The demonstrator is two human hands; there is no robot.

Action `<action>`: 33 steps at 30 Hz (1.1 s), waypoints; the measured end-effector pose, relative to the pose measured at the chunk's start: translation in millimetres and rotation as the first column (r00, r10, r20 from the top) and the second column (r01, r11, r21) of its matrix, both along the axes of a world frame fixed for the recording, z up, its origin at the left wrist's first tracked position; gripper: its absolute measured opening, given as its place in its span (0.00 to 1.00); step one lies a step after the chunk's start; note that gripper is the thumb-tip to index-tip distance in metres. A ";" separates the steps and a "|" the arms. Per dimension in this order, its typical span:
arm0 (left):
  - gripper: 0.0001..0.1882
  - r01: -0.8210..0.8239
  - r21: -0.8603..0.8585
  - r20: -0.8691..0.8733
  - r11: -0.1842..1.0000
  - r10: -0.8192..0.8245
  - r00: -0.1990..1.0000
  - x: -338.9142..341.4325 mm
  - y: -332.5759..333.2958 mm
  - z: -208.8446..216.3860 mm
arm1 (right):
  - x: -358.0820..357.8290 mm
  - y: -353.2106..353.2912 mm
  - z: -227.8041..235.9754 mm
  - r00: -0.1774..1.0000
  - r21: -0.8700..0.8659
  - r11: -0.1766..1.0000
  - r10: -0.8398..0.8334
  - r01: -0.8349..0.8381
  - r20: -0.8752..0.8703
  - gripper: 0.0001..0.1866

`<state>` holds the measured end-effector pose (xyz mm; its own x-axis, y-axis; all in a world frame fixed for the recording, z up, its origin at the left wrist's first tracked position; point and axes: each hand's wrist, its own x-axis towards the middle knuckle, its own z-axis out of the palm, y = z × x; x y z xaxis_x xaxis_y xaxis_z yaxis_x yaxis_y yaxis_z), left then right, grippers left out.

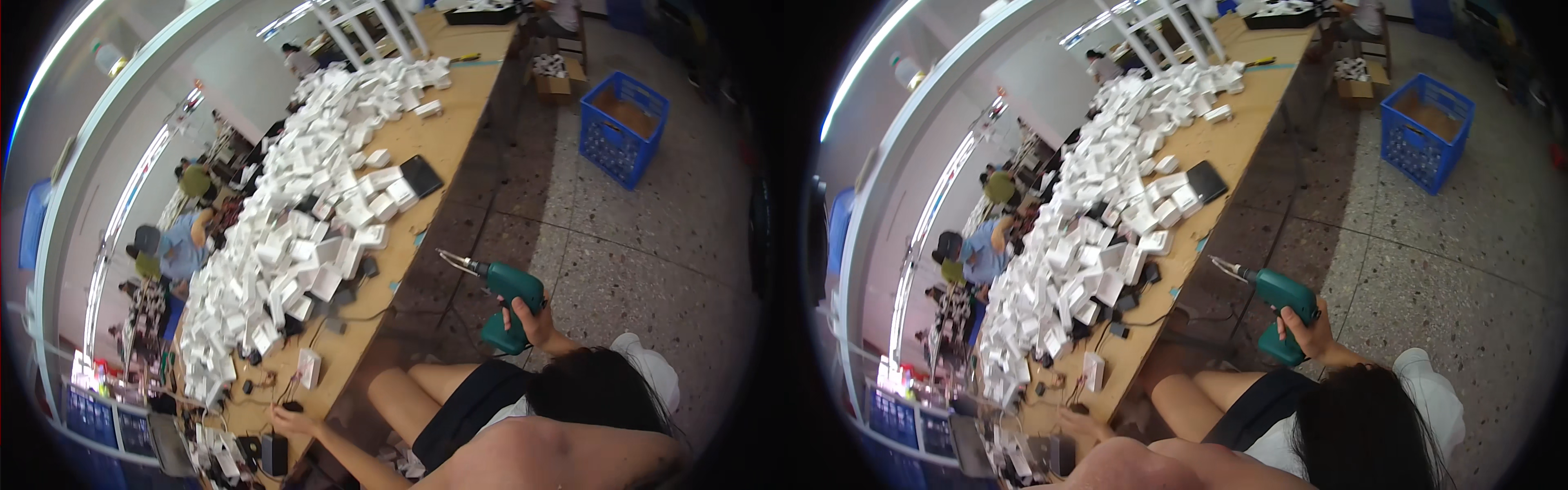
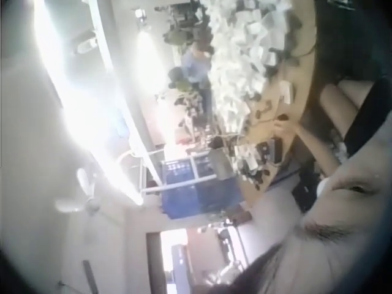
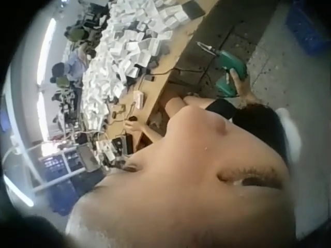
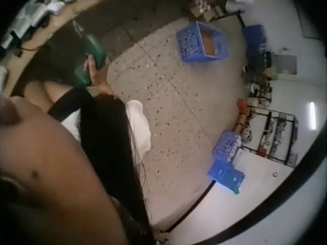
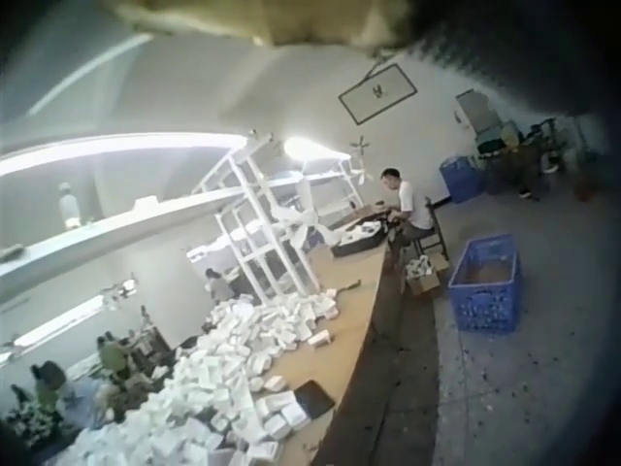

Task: Assembling small white plastic components using a glue gun at a manual workstation.

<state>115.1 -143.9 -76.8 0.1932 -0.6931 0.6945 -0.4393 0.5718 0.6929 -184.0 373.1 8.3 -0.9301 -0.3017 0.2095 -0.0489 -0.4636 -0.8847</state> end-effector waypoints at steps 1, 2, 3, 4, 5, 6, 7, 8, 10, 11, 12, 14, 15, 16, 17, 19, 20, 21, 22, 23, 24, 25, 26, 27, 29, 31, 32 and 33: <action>0.19 0.024 0.057 -0.074 0.998 -0.020 0.997 -5.7 14.2 7.0 | 0.4 -6.4 -0.3 1.000 -0.004 1.000 -0.012 0.012 -0.002 0.18; 0.19 0.069 0.050 -0.135 0.996 -0.062 0.989 -11.6 30.1 14.5 | 2.8 -11.8 -0.8 1.000 -0.010 1.000 0.028 -0.028 -0.006 0.20; 0.19 0.020 0.023 -0.051 1.000 -0.019 0.999 -16.2 44.3 24.0 | 6.4 -17.4 -1.6 0.998 -0.005 0.998 0.058 -0.058 -0.005 0.20; 0.20 0.048 0.087 -0.109 0.995 -0.038 0.993 -23.9 51.9 35.2 | 10.8 -21.2 -2.7 0.997 -0.006 0.999 0.053 -0.054 -0.052 0.20; 0.20 0.079 0.118 -0.145 0.990 -0.061 0.988 -29.6 63.0 41.2 | 15.2 -25.4 -4.4 0.995 0.011 0.998 0.054 -0.054 -0.080 0.21; 0.21 0.109 0.143 -0.172 0.984 -0.084 0.981 -33.1 68.7 48.3 | 19.8 -28.5 -6.2 0.991 -0.001 0.997 0.078 -0.079 -0.106 0.21; 0.20 0.146 0.182 -0.209 0.972 -0.107 0.972 -36.2 73.7 53.2 | 24.9 -30.3 -7.9 0.984 0.030 0.993 0.114 -0.111 -0.137 0.21; 0.20 0.175 0.208 -0.239 0.962 -0.124 0.963 -37.6 78.3 55.6 | 31.1 -34.8 -10.3 0.970 0.041 0.988 0.154 -0.149 -0.188 0.22; 0.20 0.181 0.199 -0.259 0.963 -0.127 0.957 -40.2 83.3 57.7 | 43.3 -46.3 -14.1 0.975 0.080 0.986 0.155 -0.143 -0.162 0.22; 0.20 0.170 0.213 -0.243 0.962 -0.116 0.963 -40.1 84.8 57.9 | 49.0 -52.5 -14.9 0.980 0.098 0.988 0.133 -0.119 -0.150 0.22; 0.20 0.158 0.226 -0.219 0.961 -0.108 0.970 -40.3 85.4 58.7 | 53.8 -58.9 -14.6 0.980 0.122 0.983 0.154 -0.139 -0.125 0.23; 0.20 0.140 0.219 -0.195 0.966 -0.097 0.976 -40.5 88.5 59.4 | 61.9 -74.8 -11.4 0.977 0.147 0.978 0.167 -0.148 -0.131 0.23; 0.20 0.131 0.192 -0.151 0.973 -0.103 0.983 -40.6 90.5 59.7 | 65.3 -83.0 -8.7 0.975 0.154 0.974 0.185 -0.165 -0.123 0.23; 0.19 0.131 0.184 -0.160 0.974 -0.102 0.982 -42.2 90.4 60.8 | 68.6 -93.1 -5.8 0.975 0.174 0.972 0.183 -0.159 -0.130 0.23; 0.19 0.126 0.189 -0.170 0.974 -0.094 0.981 -42.9 92.3 60.7 | 71.8 -104.2 -2.7 0.979 0.135 0.983 0.146 -0.127 -0.144 0.24; 0.17 0.091 0.165 -0.082 0.982 -0.078 0.994 -45.0 97.1 60.2 | 74.5 -123.7 5.7 0.979 0.094 0.988 0.133 -0.119 -0.156 0.25; 0.17 0.103 0.165 -0.084 0.981 -0.090 0.992 -44.5 98.2 60.0 | 75.4 -134.3 10.1 0.980 0.112 0.984 0.155 -0.141 -0.122 0.26; 0.17 0.121 0.111 -0.096 0.986 -0.111 0.989 -45.2 100.3 60.6 | 77.7 -150.0 13.3 0.980 0.123 0.978 0.180 -0.169 -0.089 0.27; 0.17 0.102 0.119 -0.074 0.988 -0.093 0.993 -45.5 100.4 60.9 | 80.0 -169.4 15.6 0.972 0.109 0.972 0.218 -0.208 -0.088 0.27; 0.16 0.110 0.096 -0.066 0.989 -0.104 0.992 -46.2 100.1 61.1 | 81.4 -184.1 19.2 0.976 0.076 0.982 0.182 -0.173 -0.123 0.27; 0.16 0.118 0.100 -0.065 0.988 -0.112 0.992 -45.2 100.2 61.7 | 82.5 -199.1 22.9 0.979 0.042 0.990 0.141 -0.137 -0.143 0.28; 0.15 0.145 0.101 -0.068 0.984 -0.139 0.988 -44.3 102.1 62.0 | 83.6 -214.0 25.8 0.976 0.042 0.988 0.151 -0.146 -0.157 0.28; 0.15 0.133 0.101 -0.068 0.986 -0.126 0.990 -44.3 102.8 62.9 | 84.5 -226.8 28.2 0.970 0.051 0.984 0.176 -0.170 -0.168 0.27; 0.16 0.148 0.113 -0.073 0.983 -0.140 0.987 -44.1 103.0 64.0 | 85.5 -238.2 29.7 0.964 0.048 0.979 0.203 -0.197 -0.169 0.27; 0.17 0.164 0.125 -0.070 0.979 -0.156 0.985 -42.6 103.8 67.3 | 87.3 -261.4 28.8 0.984 -0.029 0.992 0.116 -0.121 -0.133 0.27; 0.17 0.200 0.145 -0.053 0.969 -0.194 0.979 -42.1 105.2 70.4 | 80.1 -268.4 29.4 0.953 0.050 0.986 0.165 -0.157 -0.252 0.27; 0.16 0.230 0.151 -0.043 0.961 -0.226 0.973 -41.4 105.5 71.6 | 76.6 -271.7 28.4 0.956 0.049 0.987 0.159 -0.152 -0.245 0.27; 0.16 0.228 0.157 -0.032 0.961 -0.226 0.974 -40.0 105.4 72.7 | 72.5 -274.8 27.4 0.943 0.080 0.988 0.150 -0.131 -0.297 0.25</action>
